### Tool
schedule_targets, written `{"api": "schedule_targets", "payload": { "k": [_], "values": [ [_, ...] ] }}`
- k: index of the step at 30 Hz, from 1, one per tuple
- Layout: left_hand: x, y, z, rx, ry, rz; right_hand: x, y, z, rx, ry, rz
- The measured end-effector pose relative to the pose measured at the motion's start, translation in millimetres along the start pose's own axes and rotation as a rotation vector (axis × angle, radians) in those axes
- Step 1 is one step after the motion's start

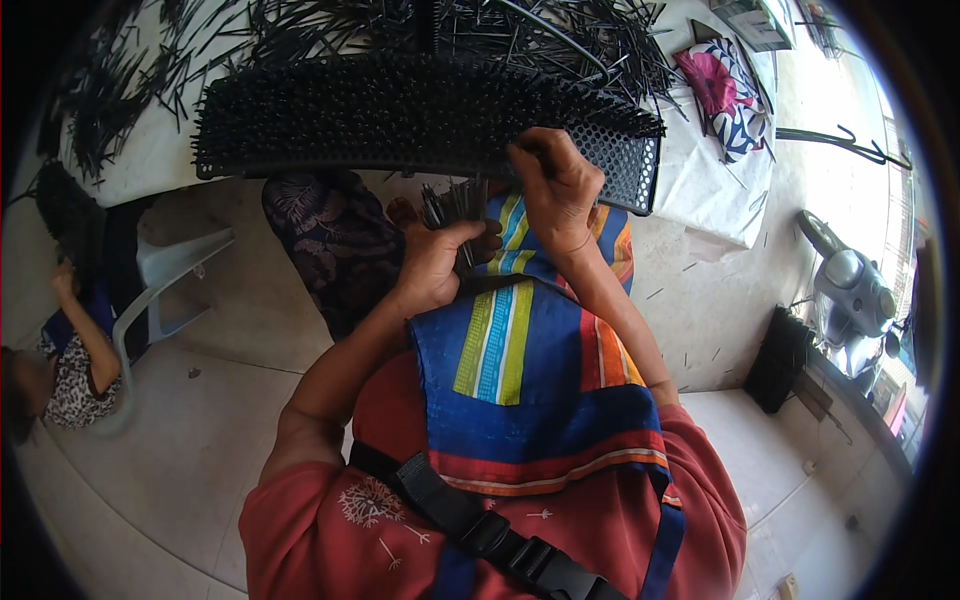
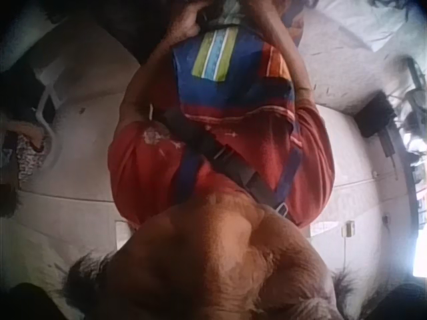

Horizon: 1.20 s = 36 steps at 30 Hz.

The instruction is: Inserting thin black rods into a perforated base to assemble an industrial mat or brush.

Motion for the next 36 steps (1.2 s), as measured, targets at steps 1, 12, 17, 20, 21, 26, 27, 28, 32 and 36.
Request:
{"api": "schedule_targets", "payload": {
  "k": [1, 12, 17, 20, 21, 26, 27, 28, 32, 36],
  "values": [
    [0, 1, 0, 0.004, -0.024, 0.005, -3, 3, 6, 0.078, -0.104, 0.034],
    [5, 8, 3, 0.018, -0.057, 0.047, 3, 3, 25, 0.321, -0.212, 0.093],
    [0, 8, 6, 0.070, -0.122, 0.045, 0, 7, 26, 0.331, -0.272, 0.074],
    [-11, 3, 0, 0.033, -0.056, 0.051, 2, 10, 23, 0.284, -0.250, 0.050],
    [-7, 5, 2, 0.017, -0.036, 0.068, 2, 10, 24, 0.292, -0.244, 0.048],
    [-2, 7, 7, 0.017, -0.086, 0.077, 3, 0, 24, 0.369, -0.236, 0.163],
    [-4, 7, 6, -0.002, -0.087, 0.067, 3, -4, 26, 0.426, -0.250, 0.178],
    [-5, 6, 6, -0.020, -0.091, 0.054, 1, -7, 27, 0.455, -0.271, 0.186],
    [-1, 7, 6, -0.052, -0.079, 0.104, -3, -2, 30, 0.402, -0.322, 0.101],
    [7, 9, 13, 0.000, -0.028, 0.132, -5, 11, 32, 0.304, -0.383, 0.118]
  ]
}}
Point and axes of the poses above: each hand's wrist, its own y-axis towards the middle knuckle, its own x-axis out of the back of the hand, z = x × y, the point moved 4 cm from there along y, towards the middle knuckle, and after that the axes turned 4 degrees about z, right-handed, at the moved point
